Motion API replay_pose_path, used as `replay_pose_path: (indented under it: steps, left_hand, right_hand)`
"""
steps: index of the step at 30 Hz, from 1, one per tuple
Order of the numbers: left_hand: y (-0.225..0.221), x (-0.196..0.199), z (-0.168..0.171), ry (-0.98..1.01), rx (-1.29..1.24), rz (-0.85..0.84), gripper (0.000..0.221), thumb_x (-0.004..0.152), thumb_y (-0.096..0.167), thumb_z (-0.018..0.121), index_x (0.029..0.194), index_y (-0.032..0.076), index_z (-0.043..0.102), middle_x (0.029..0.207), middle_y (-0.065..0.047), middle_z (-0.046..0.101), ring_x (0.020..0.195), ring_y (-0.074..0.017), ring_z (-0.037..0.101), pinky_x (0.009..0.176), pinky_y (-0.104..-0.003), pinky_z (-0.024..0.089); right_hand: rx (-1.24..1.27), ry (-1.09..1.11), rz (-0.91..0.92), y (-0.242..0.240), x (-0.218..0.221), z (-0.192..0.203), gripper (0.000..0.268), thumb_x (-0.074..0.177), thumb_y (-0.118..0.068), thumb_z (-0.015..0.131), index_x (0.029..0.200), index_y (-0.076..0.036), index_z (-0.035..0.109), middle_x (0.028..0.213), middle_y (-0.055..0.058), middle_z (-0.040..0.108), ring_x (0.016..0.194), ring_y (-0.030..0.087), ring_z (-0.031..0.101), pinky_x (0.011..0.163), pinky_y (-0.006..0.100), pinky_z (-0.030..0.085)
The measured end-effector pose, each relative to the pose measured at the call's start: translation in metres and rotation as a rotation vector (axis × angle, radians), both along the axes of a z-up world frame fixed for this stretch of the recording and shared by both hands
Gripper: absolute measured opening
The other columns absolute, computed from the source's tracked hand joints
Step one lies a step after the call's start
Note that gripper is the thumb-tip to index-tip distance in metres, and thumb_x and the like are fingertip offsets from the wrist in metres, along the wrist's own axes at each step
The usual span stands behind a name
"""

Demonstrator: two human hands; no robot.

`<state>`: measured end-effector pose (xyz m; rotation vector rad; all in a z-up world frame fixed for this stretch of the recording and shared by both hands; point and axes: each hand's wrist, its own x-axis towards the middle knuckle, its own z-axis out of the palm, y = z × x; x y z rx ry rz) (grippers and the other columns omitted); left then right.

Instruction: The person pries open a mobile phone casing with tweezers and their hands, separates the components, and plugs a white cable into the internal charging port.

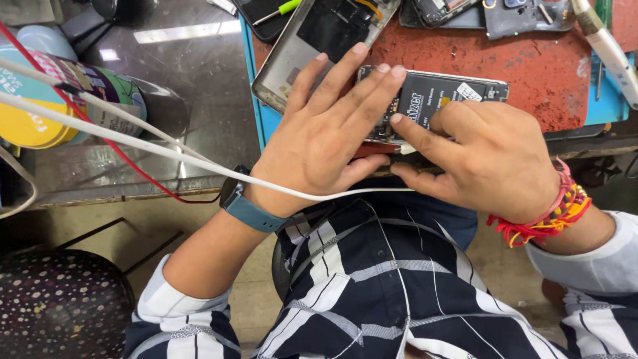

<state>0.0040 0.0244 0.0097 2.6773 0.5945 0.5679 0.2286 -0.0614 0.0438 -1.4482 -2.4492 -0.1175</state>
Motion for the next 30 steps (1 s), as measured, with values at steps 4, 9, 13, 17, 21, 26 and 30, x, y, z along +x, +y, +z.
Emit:
replay_pose_path:
  steps: [4,9,13,17,21,26,30]
  left_hand:
    - [0.001,0.000,0.001,-0.011,-0.021,-0.007,0.097,0.086,0.040,0.088,0.160,0.007,0.035,0.160,-0.012,0.048,0.157,-0.0336,0.030,0.129,-0.058,0.023]
    - [0.001,0.000,0.001,-0.016,-0.036,-0.013,0.098,0.085,0.041,0.088,0.160,0.006,0.035,0.159,-0.013,0.049,0.157,-0.0338,0.030,0.129,-0.058,0.022]
    - [0.001,0.001,0.000,-0.026,-0.046,-0.012,0.099,0.085,0.041,0.088,0.160,0.005,0.035,0.158,-0.014,0.049,0.157,-0.0337,0.030,0.129,-0.058,0.023]
    - [0.000,0.001,-0.001,-0.036,-0.047,-0.010,0.098,0.084,0.040,0.088,0.159,0.005,0.035,0.158,-0.014,0.050,0.157,-0.0338,0.031,0.129,-0.058,0.023]
    - [0.000,0.000,-0.001,-0.035,-0.038,-0.005,0.098,0.086,0.040,0.088,0.160,0.004,0.035,0.158,-0.014,0.050,0.157,-0.0338,0.031,0.129,-0.057,0.023]
    - [0.000,0.001,0.000,-0.037,-0.041,-0.002,0.098,0.087,0.040,0.088,0.160,0.003,0.035,0.158,-0.014,0.050,0.157,-0.0338,0.031,0.130,-0.057,0.023]
    - [-0.001,0.001,0.000,-0.036,-0.045,0.007,0.097,0.086,0.039,0.089,0.159,0.004,0.034,0.158,-0.013,0.050,0.157,-0.0337,0.031,0.130,-0.057,0.023]
  right_hand:
    - [0.001,0.033,0.010,0.002,0.000,-0.003,0.051,0.075,-0.039,0.085,0.117,-0.012,0.075,0.077,0.002,0.056,0.064,0.019,0.058,0.054,0.034,0.045]
    - [-0.006,0.028,0.027,0.004,0.001,-0.005,0.050,0.075,-0.038,0.086,0.116,-0.011,0.075,0.077,0.001,0.056,0.063,0.019,0.058,0.054,0.033,0.045]
    - [-0.007,0.012,0.039,0.006,0.001,-0.005,0.050,0.074,-0.038,0.086,0.115,-0.012,0.076,0.075,0.001,0.055,0.063,0.019,0.058,0.053,0.033,0.044]
    - [-0.003,-0.031,0.055,0.007,0.002,-0.005,0.050,0.075,-0.040,0.085,0.115,-0.012,0.076,0.075,0.001,0.056,0.062,0.019,0.058,0.052,0.033,0.044]
    - [-0.029,-0.099,0.072,0.009,0.006,-0.001,0.048,0.079,-0.042,0.082,0.117,-0.014,0.077,0.075,0.001,0.053,0.062,0.018,0.057,0.053,0.033,0.045]
    - [0.031,-0.147,0.173,0.017,0.012,0.002,0.044,0.083,-0.043,0.079,0.115,-0.013,0.076,0.076,0.001,0.050,0.063,0.017,0.056,0.058,0.033,0.048]
    - [0.002,-0.155,0.241,0.022,0.014,0.003,0.046,0.083,-0.042,0.078,0.116,-0.010,0.075,0.078,0.000,0.052,0.067,0.016,0.056,0.061,0.032,0.050]
